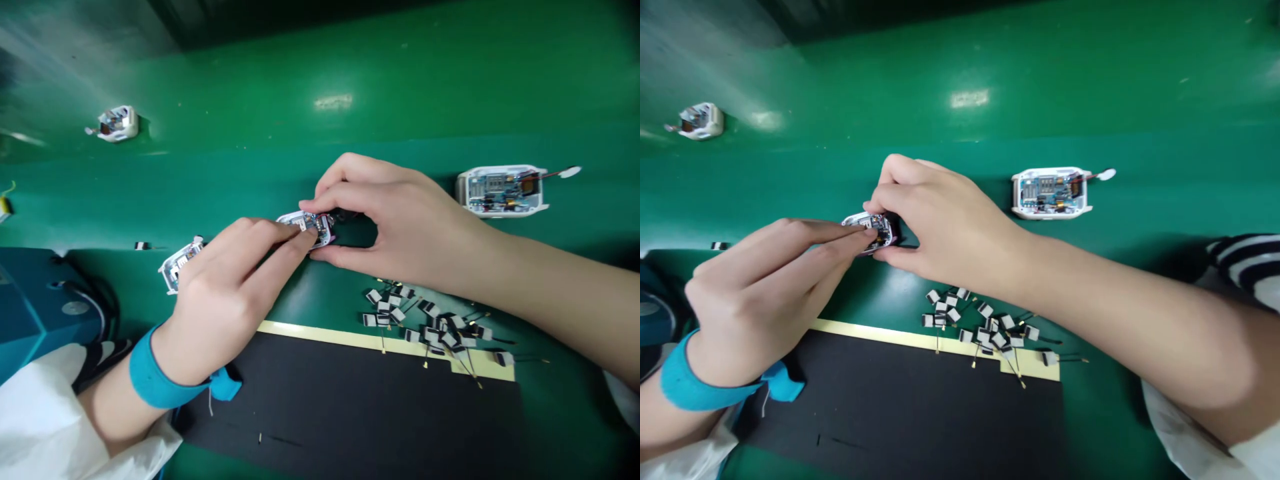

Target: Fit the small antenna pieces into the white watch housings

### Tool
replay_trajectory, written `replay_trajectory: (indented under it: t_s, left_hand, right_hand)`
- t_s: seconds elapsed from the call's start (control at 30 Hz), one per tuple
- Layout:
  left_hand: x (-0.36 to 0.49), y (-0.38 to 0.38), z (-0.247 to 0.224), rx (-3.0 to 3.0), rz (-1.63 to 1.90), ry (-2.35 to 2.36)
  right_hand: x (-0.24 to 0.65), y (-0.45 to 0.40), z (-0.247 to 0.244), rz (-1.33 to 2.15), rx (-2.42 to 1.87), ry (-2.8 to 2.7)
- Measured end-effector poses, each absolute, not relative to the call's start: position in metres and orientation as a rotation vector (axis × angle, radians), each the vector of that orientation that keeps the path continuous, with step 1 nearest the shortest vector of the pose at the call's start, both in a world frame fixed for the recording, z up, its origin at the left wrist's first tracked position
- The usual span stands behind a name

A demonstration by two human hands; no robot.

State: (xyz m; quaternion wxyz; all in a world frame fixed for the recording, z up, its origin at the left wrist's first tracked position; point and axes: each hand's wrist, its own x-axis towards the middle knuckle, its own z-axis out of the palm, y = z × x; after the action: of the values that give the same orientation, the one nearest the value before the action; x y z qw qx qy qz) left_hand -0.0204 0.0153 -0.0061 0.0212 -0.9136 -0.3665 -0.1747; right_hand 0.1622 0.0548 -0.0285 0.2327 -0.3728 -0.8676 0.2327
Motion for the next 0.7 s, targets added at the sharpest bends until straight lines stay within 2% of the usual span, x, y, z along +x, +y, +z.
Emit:
replay_trajectory:
  t_s: [0.43, 0.7]
  left_hand:
    - [-0.0184, 0.013, -0.0042, -2.767, -0.442, -1.169]
    - [-0.0116, 0.0139, -0.002, -2.728, -0.444, -1.362]
  right_hand:
    - [0.1631, 0.0557, -0.0282, 0.62, -1.067, -2.411]
    - [0.1625, 0.0555, -0.0261, 0.606, -1.082, -2.435]
